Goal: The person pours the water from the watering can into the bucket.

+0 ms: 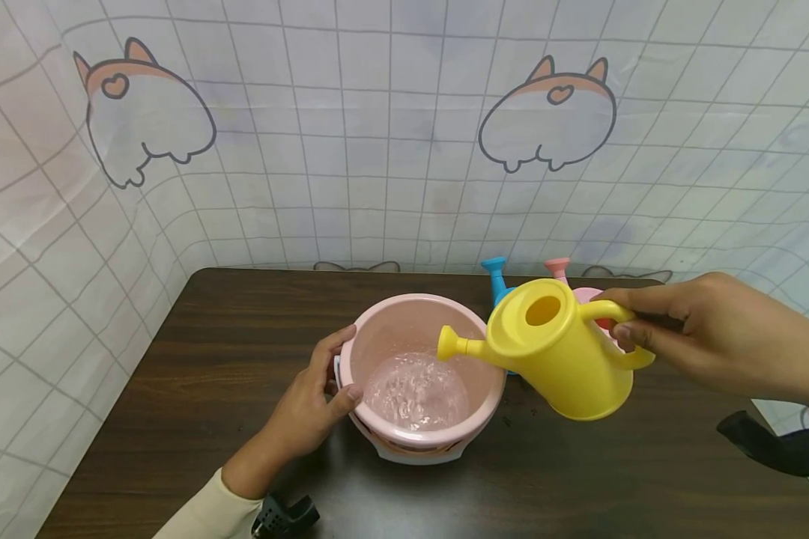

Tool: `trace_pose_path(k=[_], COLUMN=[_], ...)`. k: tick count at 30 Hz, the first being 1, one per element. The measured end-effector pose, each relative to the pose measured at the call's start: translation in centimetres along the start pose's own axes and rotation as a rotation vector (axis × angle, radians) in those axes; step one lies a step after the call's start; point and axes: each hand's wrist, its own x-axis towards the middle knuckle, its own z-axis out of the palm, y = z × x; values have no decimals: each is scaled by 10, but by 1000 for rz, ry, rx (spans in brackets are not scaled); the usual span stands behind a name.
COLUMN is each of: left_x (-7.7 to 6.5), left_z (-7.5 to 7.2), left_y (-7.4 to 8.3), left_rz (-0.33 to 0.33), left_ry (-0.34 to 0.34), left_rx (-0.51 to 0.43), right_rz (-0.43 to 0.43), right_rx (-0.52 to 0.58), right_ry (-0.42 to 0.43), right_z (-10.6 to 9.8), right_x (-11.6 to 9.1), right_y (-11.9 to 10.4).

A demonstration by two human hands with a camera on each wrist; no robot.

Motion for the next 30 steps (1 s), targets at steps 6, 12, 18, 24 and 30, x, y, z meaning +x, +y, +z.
trace_pose_path(k=[6, 12, 18, 24, 30], left_x=[0, 0, 0, 0, 0], left_z=[1, 1, 2, 2, 1], left_y=[-2, -2, -2, -3, -3], left_rz=[1, 10, 12, 14, 14], left_ry=[2, 3, 4, 5, 5], left_rx=[-2, 0, 2, 0, -1], right_rz=[-2, 18, 9, 13, 37], right_rx=[-4, 0, 9, 9, 4], right_ry=[-5, -12, -11, -13, -18], right_z=[0, 1, 1, 2, 2], right_x=[0, 0, 1, 0, 1], right_y=[0, 1, 0, 1, 0])
